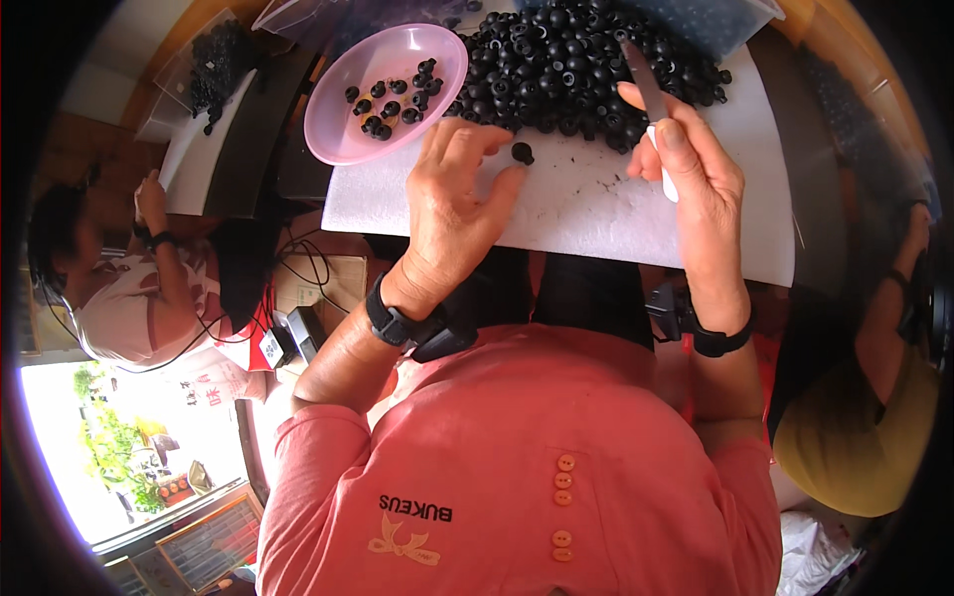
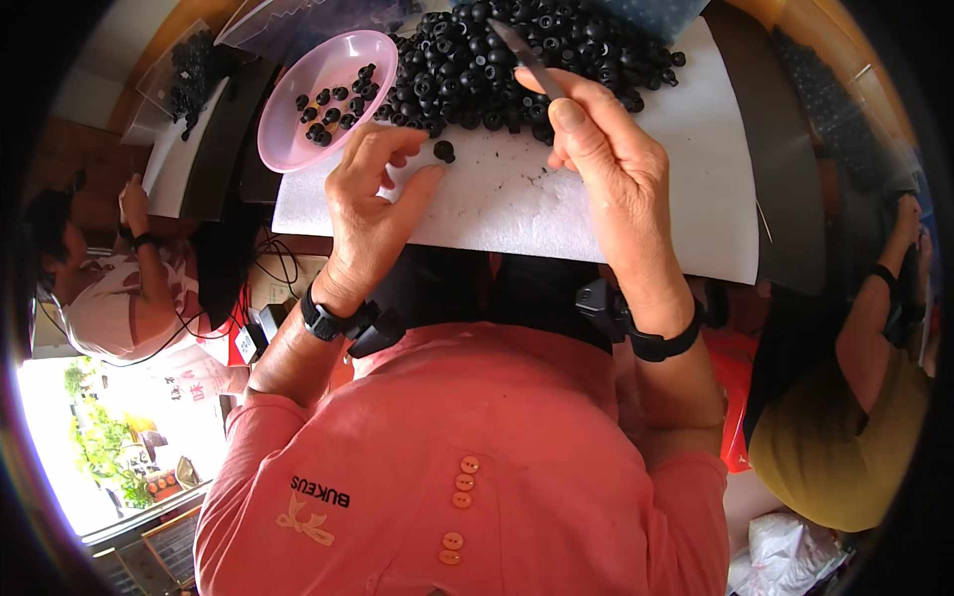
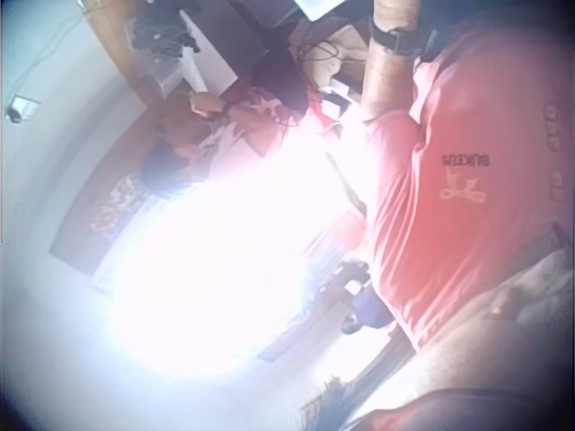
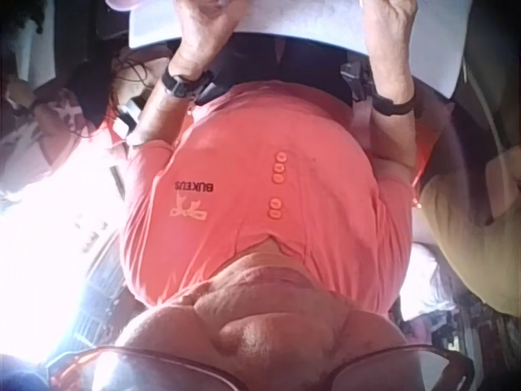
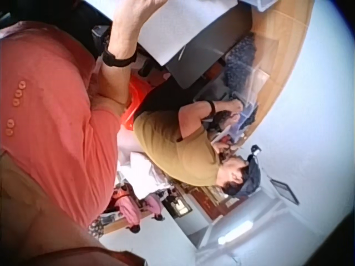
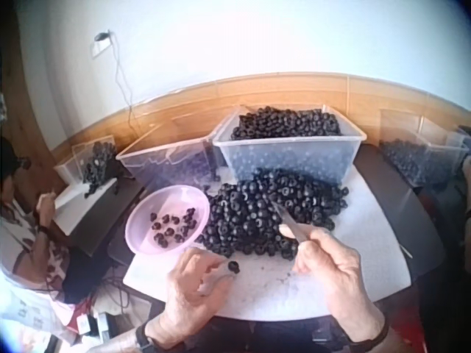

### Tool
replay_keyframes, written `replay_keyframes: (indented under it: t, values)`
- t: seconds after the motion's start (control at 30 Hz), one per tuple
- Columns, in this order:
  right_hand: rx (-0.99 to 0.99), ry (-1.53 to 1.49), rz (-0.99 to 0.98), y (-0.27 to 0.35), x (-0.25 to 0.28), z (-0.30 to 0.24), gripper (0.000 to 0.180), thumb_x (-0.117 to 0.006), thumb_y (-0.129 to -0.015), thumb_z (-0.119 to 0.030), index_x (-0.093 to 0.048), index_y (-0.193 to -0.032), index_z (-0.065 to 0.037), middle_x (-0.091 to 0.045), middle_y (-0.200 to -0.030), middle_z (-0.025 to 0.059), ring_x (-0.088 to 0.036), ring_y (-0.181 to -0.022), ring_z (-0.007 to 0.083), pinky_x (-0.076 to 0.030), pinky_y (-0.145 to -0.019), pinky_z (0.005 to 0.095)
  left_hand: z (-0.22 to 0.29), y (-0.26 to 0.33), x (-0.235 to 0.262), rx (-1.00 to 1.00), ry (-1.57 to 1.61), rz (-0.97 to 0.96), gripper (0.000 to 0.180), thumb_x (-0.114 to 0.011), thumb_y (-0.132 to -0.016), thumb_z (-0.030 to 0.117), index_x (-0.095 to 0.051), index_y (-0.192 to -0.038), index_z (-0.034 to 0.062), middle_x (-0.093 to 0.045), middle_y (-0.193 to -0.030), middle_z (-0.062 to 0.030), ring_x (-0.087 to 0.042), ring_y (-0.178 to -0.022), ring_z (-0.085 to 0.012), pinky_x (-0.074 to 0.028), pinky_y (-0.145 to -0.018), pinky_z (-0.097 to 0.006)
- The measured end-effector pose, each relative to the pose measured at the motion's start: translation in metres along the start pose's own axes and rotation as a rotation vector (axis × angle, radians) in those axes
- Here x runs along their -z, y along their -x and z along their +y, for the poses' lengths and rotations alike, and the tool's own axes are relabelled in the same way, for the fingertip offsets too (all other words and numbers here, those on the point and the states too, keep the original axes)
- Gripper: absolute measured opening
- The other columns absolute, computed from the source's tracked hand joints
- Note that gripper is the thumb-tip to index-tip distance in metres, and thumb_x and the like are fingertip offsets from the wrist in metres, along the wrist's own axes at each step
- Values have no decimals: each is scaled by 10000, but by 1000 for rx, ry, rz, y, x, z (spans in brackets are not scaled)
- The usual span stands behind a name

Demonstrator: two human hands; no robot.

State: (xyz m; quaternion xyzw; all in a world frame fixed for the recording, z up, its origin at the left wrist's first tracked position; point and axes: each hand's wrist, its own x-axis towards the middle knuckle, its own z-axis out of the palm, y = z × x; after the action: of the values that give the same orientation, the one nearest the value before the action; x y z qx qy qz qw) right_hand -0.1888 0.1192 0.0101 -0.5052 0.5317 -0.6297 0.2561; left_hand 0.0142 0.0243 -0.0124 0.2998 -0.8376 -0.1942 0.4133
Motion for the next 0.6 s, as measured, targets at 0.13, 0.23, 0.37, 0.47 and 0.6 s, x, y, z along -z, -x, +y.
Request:
replay_keyframes:
  t: [0.13, 0.23, 0.37, 0.47, 0.6]
  values:
    - [54, -143, 21, 1, 0, 17, 355, -565, -1036, -292, -703, -1180, 2, -616, -851, -20, -478, -709, 67, -428, -681, 220, -2, 2, -5, 17, -79, 42, 178, -765, -761, 39, -659, -903, 24, -604, -843, -76, -597, -766, -211, -491, -651, -334]
    - [29, -162, 50, 1, 3, 15, 349, -579, -1027, -295, -710, -1154, 2, -659, -882, -1, -475, -709, 67, -433, -683, 221, 0, -2, -10, -8, -133, 71, 167, -785, -763, 50, -667, -880, 28, -603, -829, -68, -599, -740, -187, -493, -646, -317]
    - [-26, -161, 83, 1, -4, 9, 308, -642, -990, -267, -714, -1147, -12, -688, -896, 16, -493, -716, 59, -440, -686, 211, -3, -7, -11, -90, -234, 51, 167, -778, -759, 41, -669, -886, 30, -605, -828, -84, -616, -762, -229, -503, -653, -345]
    - [-30, -149, 99, 2, -8, 12, 253, -694, -955, -212, -714, -1110, -13, -692, -896, 15, -514, -714, 52, -446, -679, 200, -1, -7, -7, -104, -279, 30, 160, -756, -751, 17, -672, -887, 29, -605, -843, -94, -617, -796, -268, -506, -660, -373]
    - [8, -101, 68, 8, -12, 13, 203, -726, -929, -141, -697, -1071, 1, -704, -923, 19, -552, -735, 49, -466, -684, 190, 2, -10, -7, -164, -361, 44, 162, -737, -740, 11, -678, -889, 29, -602, -880, -94, -612, -826, -288, -510, -672, -394]
